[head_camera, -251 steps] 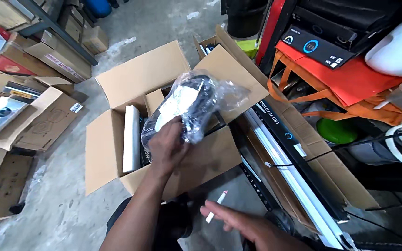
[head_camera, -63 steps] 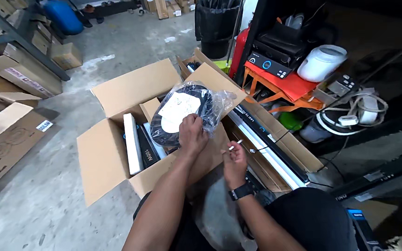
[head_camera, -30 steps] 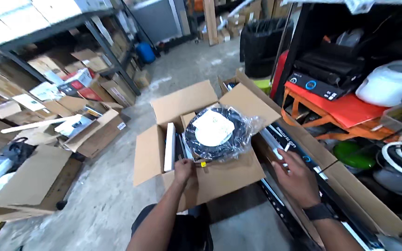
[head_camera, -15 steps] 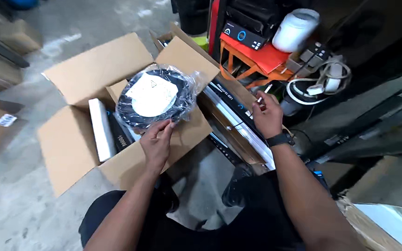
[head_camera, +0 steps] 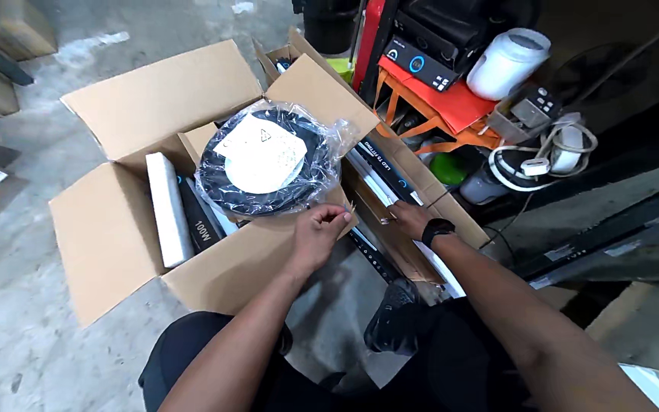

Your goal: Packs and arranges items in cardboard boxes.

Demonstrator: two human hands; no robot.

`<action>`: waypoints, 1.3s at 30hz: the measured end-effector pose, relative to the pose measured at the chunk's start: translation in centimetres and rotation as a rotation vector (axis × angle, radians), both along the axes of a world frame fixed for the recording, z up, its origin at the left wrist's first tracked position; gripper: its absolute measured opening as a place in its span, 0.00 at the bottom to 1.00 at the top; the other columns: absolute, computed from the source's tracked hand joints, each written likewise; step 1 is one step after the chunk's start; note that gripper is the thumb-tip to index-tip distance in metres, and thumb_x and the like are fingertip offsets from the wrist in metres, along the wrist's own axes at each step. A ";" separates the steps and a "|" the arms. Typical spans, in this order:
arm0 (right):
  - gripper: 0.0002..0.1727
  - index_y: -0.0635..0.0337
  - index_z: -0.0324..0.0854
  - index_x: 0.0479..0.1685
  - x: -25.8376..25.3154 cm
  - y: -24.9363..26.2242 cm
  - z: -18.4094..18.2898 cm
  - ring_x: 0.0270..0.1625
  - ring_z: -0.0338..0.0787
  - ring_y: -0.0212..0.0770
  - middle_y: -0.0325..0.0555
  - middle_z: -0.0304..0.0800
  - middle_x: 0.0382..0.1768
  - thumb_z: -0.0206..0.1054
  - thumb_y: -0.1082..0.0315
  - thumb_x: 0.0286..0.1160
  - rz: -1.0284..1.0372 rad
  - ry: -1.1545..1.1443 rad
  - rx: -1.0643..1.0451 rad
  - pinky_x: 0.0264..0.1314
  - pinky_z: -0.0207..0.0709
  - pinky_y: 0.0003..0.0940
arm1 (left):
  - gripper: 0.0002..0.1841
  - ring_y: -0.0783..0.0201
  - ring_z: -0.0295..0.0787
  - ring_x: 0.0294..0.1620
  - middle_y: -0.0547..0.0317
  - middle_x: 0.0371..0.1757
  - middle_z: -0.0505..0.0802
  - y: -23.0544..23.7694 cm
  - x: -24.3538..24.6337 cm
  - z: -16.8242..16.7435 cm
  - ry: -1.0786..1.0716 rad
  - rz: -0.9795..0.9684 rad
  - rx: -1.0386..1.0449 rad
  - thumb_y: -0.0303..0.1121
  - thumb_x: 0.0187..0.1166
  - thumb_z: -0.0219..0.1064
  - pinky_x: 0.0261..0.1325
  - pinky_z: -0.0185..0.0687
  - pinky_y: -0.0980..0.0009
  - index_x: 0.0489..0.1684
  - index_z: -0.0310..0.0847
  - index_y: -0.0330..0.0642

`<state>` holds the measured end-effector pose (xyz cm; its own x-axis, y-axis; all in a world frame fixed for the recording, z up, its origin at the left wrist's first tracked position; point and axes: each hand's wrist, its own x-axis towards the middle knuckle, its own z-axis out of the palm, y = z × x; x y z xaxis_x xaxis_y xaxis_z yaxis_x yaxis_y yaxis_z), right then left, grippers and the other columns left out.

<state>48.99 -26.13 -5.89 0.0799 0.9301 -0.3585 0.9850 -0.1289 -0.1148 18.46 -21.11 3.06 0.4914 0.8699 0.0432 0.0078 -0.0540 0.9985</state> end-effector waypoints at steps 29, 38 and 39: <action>0.24 0.65 0.77 0.66 -8.8 -2.3 11.5 0.37 0.93 0.41 0.50 0.91 0.53 0.69 0.78 0.68 -0.430 1.268 0.568 0.40 0.91 0.36 | 0.02 0.53 0.92 0.60 0.45 0.56 0.95 2.7 4.0 1.2 -0.251 0.115 0.064 0.24 0.74 0.70 0.62 0.88 0.57 0.34 0.83 0.36; 0.28 0.62 0.77 0.70 -9.4 -2.1 11.1 0.38 0.94 0.42 0.51 0.89 0.59 0.70 0.79 0.65 -0.403 1.264 0.541 0.42 0.93 0.39 | 0.02 0.53 0.89 0.66 0.48 0.58 0.94 2.9 3.4 1.2 -0.161 -0.041 0.164 0.25 0.76 0.66 0.68 0.86 0.53 0.34 0.82 0.38; 0.29 0.62 0.76 0.70 -9.4 -2.1 11.0 0.38 0.94 0.42 0.51 0.89 0.59 0.70 0.79 0.64 -0.396 1.260 0.548 0.42 0.93 0.39 | 0.02 0.54 0.89 0.66 0.48 0.58 0.94 3.0 3.4 1.2 -0.154 -0.053 0.166 0.25 0.76 0.66 0.68 0.85 0.53 0.34 0.82 0.38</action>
